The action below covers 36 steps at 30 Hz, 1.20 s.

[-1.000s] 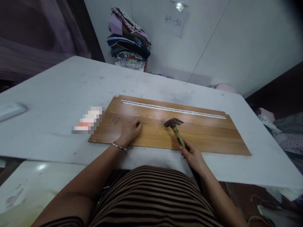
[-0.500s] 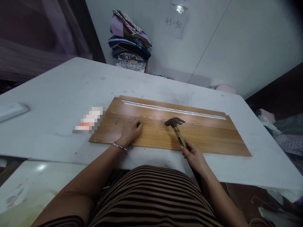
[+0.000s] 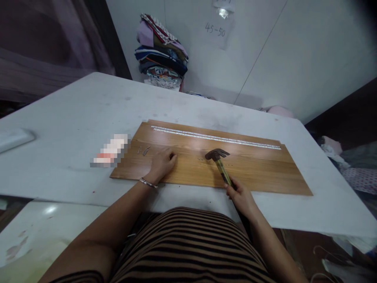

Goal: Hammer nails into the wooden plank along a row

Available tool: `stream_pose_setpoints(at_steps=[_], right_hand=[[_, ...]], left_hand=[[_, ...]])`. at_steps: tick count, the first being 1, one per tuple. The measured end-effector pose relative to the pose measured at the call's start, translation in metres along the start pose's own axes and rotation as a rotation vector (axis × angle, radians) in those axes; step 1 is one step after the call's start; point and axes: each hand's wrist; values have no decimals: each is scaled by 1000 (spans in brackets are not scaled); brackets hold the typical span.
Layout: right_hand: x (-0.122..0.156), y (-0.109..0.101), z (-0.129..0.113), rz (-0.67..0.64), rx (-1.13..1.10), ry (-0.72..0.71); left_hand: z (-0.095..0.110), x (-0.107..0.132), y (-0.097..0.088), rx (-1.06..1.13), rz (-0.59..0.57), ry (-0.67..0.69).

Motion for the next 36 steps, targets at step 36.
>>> stream_pose_setpoints(at_steps=[36], right_hand=[[-3,1,-5,15,-11,-33]], left_hand=[[4,0,-4,-8,-26,-25]])
Point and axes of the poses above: each hand's wrist, its own x-axis away from the middle knuckle, its own y-axis out of the palm, z = x × y, and after that the axes turned 5 degrees about -z, right-handed
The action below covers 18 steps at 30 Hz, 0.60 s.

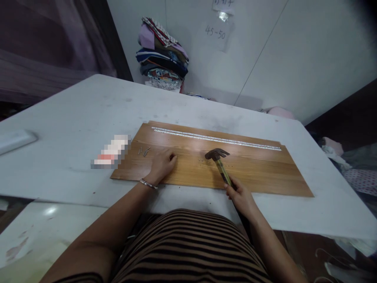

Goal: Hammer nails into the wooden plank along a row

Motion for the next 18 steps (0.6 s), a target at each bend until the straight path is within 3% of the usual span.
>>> stream_pose_setpoints(at_steps=[18], right_hand=[[5,-2,0,9,12,27]], left_hand=[[0,0,0,19,-1,0]])
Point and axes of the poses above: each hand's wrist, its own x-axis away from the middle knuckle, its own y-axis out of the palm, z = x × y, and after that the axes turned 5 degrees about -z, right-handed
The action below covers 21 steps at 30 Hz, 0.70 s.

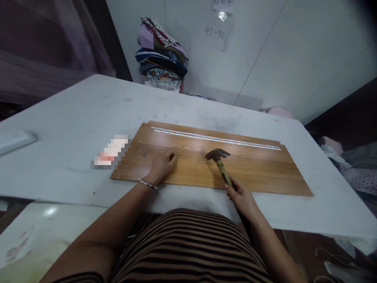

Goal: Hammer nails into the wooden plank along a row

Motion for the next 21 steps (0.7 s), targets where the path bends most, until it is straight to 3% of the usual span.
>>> stream_pose_setpoints(at_steps=[21], right_hand=[[-1,1,2,-16,2,-5]], left_hand=[[-3,-1,3,14,9,14]])
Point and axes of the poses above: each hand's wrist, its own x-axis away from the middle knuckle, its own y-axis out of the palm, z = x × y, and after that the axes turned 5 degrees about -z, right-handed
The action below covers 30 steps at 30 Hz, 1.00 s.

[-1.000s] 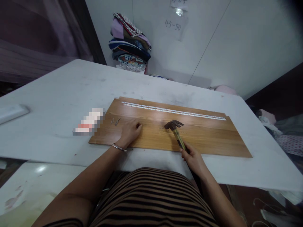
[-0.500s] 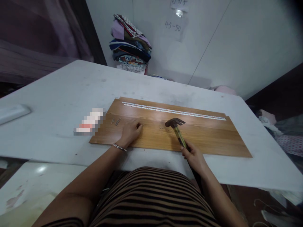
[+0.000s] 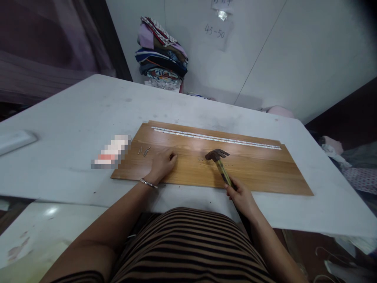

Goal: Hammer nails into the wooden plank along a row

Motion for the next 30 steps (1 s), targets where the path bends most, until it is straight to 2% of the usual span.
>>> stream_pose_setpoints(at_steps=[8,24,30], right_hand=[[-3,-3,-2,5,0,-23],[0,0,-1,-23,12,19],[-2,-1,-1,1,2,-28]], left_hand=[[2,0,-2,-19,-1,-4],[1,1,-2,42,3,-35],[2,0,-2,40,-1,-31]])
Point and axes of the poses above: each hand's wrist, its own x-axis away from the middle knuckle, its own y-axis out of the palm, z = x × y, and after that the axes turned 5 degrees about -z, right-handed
